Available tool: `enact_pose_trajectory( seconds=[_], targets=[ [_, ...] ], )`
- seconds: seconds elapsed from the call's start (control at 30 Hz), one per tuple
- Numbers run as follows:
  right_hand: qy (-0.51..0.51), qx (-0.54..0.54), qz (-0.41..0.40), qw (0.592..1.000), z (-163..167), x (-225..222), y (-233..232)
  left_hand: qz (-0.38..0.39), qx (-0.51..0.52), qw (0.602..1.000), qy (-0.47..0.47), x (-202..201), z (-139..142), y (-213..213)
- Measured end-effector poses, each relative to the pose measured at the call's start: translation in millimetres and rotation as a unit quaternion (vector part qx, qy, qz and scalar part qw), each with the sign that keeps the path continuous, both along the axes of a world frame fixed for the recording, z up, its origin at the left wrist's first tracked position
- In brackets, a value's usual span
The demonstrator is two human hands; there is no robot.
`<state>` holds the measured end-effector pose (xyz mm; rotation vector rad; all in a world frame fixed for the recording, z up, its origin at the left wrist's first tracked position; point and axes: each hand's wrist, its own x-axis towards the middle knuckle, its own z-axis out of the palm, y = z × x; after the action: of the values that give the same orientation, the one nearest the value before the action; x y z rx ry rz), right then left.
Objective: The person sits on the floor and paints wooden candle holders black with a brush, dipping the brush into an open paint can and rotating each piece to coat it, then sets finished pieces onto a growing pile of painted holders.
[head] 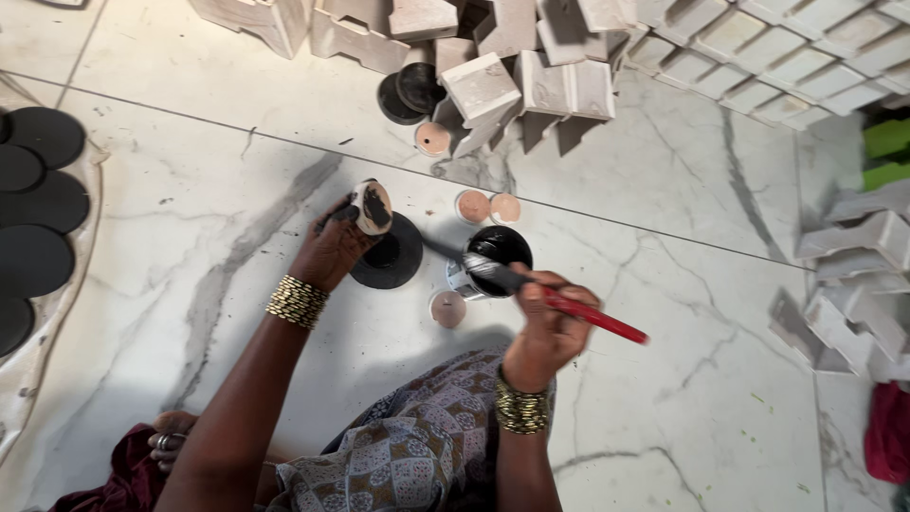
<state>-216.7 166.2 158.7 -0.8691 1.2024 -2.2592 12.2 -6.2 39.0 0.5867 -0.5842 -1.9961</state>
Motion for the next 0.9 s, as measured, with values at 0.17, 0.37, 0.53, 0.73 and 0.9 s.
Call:
enact_pose_trajectory(
  seconds=[0.17, 0.37, 0.53, 0.73, 0.9],
  targets=[
    [0.077, -0.008, -0.089, 0.993, 8.5, -49.2, 24.0, -0.019, -0.002, 1.0, 0.02, 0.0, 10.7, 5.2],
    [0.163, 0.038, -0.085, 0.982, -35.8, -55.9, 25.6, -0.041, 0.023, 0.999, 0.004, -2.6, 21.2, 20.2],
    [0.2, 0.09, -0.096, 0.971, -66.6, -48.2, 12.9, -0.04, 0.024, 0.999, 0.005, 5.4, 26.6, 18.6],
    [0.232, 0.142, -0.082, 0.959, -70.9, -29.7, 2.9, -0.049, 0.028, 0.998, 0.005, 7.7, 27.1, 16.2],
    [0.138, 0.077, -0.114, 0.981, -59.0, -39.5, 19.4, -0.061, 0.026, 0.998, 0.005, 10.8, 25.7, 13.3]
  ],
)
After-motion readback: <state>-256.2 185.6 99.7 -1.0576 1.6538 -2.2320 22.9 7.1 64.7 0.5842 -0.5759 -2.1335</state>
